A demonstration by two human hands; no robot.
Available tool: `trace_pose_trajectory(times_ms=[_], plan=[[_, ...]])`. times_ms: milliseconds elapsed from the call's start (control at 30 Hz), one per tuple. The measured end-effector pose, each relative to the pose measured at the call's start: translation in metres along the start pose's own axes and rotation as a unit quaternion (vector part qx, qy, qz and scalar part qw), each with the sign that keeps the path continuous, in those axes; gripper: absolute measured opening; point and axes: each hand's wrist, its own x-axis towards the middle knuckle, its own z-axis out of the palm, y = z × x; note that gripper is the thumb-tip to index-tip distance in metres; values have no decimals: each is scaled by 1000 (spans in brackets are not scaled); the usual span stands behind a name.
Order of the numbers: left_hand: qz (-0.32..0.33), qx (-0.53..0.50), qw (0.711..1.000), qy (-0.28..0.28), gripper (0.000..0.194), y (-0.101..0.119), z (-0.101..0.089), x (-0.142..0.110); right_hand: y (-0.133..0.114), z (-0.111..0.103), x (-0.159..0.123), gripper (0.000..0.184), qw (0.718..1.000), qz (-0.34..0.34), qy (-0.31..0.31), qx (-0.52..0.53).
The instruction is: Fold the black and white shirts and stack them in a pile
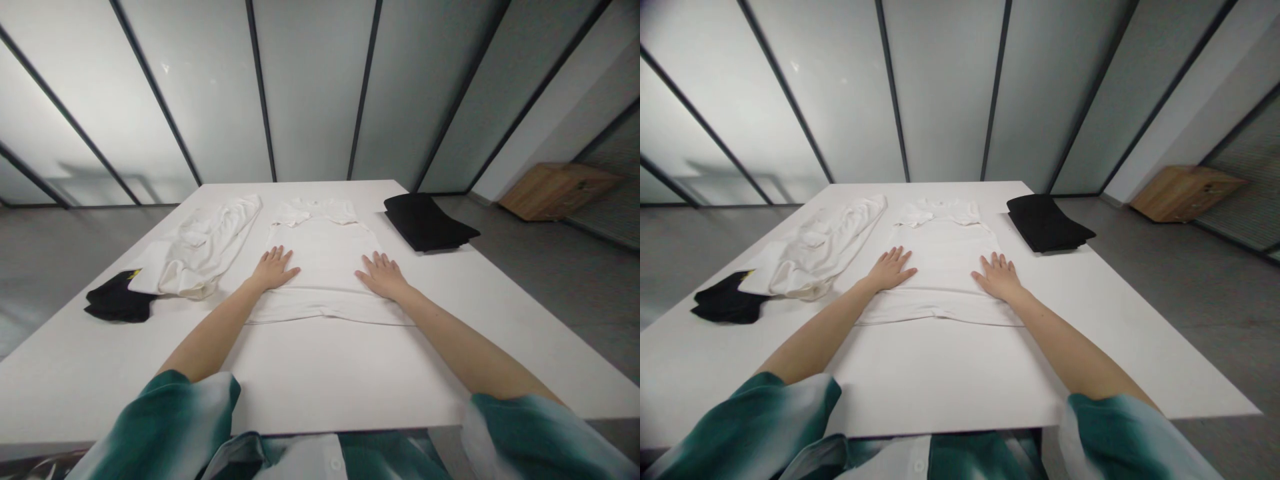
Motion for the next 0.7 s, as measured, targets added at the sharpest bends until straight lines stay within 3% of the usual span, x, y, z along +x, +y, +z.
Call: trace_pose_trajectory(times_ms=[433, 700], plan=[[5, -7, 1000, -2, 79, -1, -1, -2, 1, -1, -1, 76, 1000, -4, 11, -2], [10, -14, 998, 55, 72, -2, 0, -5, 3, -3, -1, 68, 996, -50, 76, -9]])
